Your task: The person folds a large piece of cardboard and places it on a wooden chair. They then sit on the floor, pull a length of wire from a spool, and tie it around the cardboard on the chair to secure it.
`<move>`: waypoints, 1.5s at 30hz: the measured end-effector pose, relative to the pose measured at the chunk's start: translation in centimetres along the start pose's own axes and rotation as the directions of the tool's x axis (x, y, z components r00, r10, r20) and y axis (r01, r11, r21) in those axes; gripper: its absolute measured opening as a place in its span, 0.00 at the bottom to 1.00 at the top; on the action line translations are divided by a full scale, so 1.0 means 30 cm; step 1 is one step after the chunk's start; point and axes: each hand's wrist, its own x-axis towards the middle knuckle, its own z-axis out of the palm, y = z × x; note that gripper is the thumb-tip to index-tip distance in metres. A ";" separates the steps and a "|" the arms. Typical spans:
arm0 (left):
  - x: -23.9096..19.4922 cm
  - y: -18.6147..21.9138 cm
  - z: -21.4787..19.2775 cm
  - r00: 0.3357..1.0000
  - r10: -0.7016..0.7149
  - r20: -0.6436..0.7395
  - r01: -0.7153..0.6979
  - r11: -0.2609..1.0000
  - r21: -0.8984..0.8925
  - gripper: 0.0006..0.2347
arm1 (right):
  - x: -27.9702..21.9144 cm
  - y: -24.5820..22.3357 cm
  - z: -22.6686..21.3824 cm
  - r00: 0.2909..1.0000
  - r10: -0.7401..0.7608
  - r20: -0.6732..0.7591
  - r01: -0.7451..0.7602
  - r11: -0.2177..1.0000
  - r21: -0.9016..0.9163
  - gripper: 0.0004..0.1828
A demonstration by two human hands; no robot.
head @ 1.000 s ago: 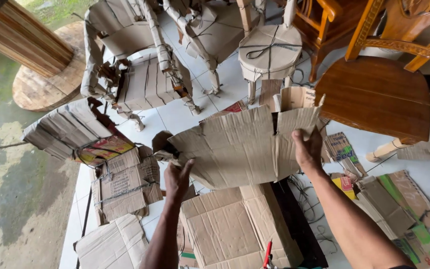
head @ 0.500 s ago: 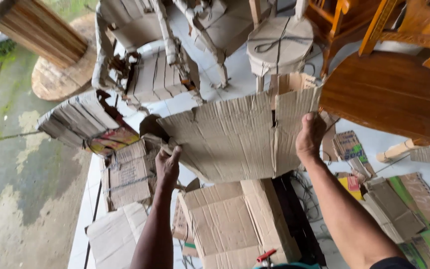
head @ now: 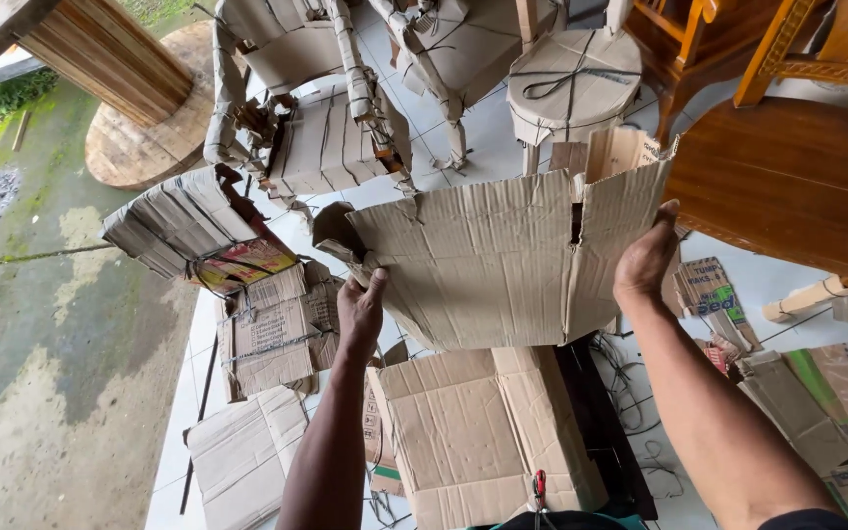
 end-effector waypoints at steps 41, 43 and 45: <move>-0.066 0.208 0.038 0.993 -0.120 -0.022 0.116 0.986 -0.123 0.18 | -0.436 -0.038 -0.111 0.790 0.218 0.573 -0.244 0.969 -0.032 0.17; -0.063 0.180 0.030 0.992 -0.126 -0.014 0.124 0.985 -0.121 0.18 | -0.304 -0.121 -0.166 0.900 0.107 0.421 -0.143 0.988 0.055 0.14; -0.041 0.140 0.023 0.990 -0.130 0.055 0.133 0.989 -0.061 0.16 | -0.151 -0.194 -0.209 0.955 0.278 0.107 -0.297 0.904 0.307 0.09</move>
